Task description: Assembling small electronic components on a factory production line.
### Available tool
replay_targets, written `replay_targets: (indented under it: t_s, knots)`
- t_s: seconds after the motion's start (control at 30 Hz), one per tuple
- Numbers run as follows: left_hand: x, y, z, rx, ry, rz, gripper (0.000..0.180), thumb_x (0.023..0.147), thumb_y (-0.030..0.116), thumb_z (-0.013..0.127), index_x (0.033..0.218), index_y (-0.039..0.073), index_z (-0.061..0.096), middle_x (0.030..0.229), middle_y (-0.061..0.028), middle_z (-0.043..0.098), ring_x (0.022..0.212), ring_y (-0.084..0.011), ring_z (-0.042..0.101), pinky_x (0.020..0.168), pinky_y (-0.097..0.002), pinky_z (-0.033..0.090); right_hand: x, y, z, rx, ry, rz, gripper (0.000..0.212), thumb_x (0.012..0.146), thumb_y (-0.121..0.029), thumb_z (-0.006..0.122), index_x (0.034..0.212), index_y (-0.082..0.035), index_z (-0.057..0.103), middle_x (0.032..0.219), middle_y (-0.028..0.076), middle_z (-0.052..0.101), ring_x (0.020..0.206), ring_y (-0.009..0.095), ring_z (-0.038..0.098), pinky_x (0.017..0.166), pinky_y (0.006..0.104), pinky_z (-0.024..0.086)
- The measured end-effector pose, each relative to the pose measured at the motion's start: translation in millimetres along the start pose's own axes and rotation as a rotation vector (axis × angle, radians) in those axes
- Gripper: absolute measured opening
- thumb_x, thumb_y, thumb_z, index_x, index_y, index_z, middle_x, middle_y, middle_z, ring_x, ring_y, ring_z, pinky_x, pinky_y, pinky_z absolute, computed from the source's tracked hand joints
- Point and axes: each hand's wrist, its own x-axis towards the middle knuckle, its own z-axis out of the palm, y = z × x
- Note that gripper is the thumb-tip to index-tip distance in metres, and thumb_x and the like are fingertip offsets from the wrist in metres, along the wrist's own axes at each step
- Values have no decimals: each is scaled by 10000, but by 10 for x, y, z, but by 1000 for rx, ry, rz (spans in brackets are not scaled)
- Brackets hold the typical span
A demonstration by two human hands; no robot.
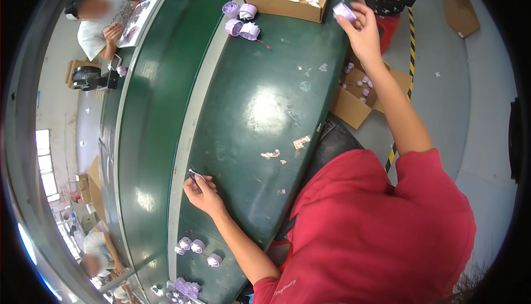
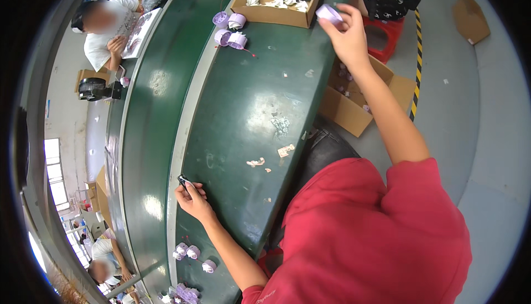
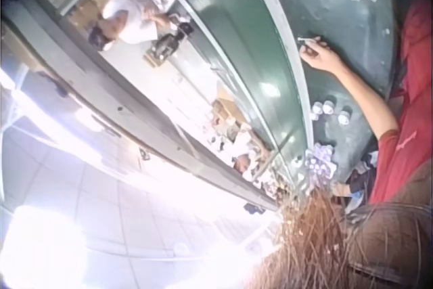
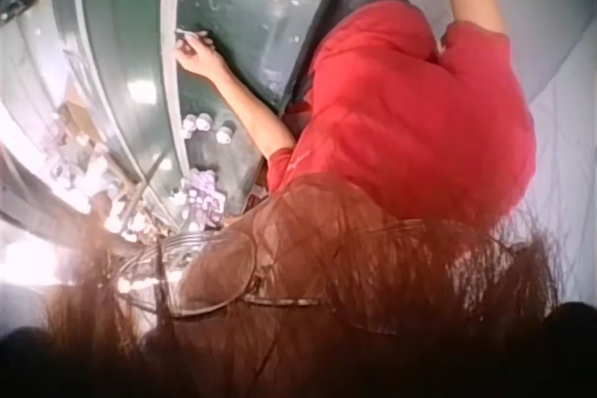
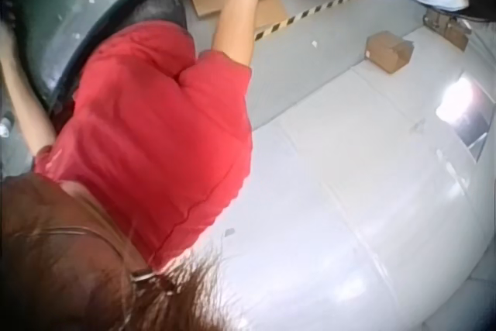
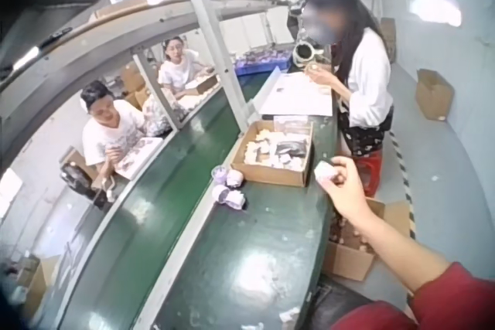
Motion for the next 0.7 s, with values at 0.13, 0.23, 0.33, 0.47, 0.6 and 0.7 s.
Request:
replay_targets:
  t_s: [0.13,0.23,0.33,0.47,0.6,0.7]
  knots:
    - [2,-22,-46,2,-7,24,130,1008,150,567,982,38,507,727,-63,634,528,-69,490,457,-199,363,-137,1543,-619,-413,165,270,397,882,-252,704,1167,-8,575,852,99,699,818,176,668,782,311,524]
    - [-14,-17,-82,30,9,35,134,1008,153,569,984,37,508,726,-62,634,528,-68,491,455,-200,362,-383,1680,-866,-499,24,391,166,918,-153,593,955,-22,687,745,70,691,711,148,659,683,294,517]
    - [31,-47,-8,21,-10,39,142,1006,162,574,976,38,513,730,-66,637,528,-68,489,451,-200,360,-399,2326,-1274,-316,40,597,203,969,-99,515,946,-15,698,762,29,673,664,88,577,627,233,463]
    - [28,-56,-51,26,-2,52,137,1004,158,578,973,39,517,732,-68,638,519,-64,484,440,-195,355,-440,2330,-1374,-354,134,753,254,965,-69,460,959,-12,707,767,46,685,611,97,581,566,236,468]
    - [13,-50,-40,39,-7,47,112,1019,152,563,981,58,514,749,-57,636,543,-50,476,451,-185,357,-769,2223,-1410,-305,57,820,207,958,-60,479,991,-3,675,795,49,682,619,90,593,540,238,474]
    - [5,-65,-81,28,-5,42,125,1012,154,580,967,63,508,741,-57,640,544,-52,492,450,-187,358,-1013,1791,-1075,-391,65,483,124,950,-62,564,965,-43,686,779,18,687,711,108,646,657,242,507]
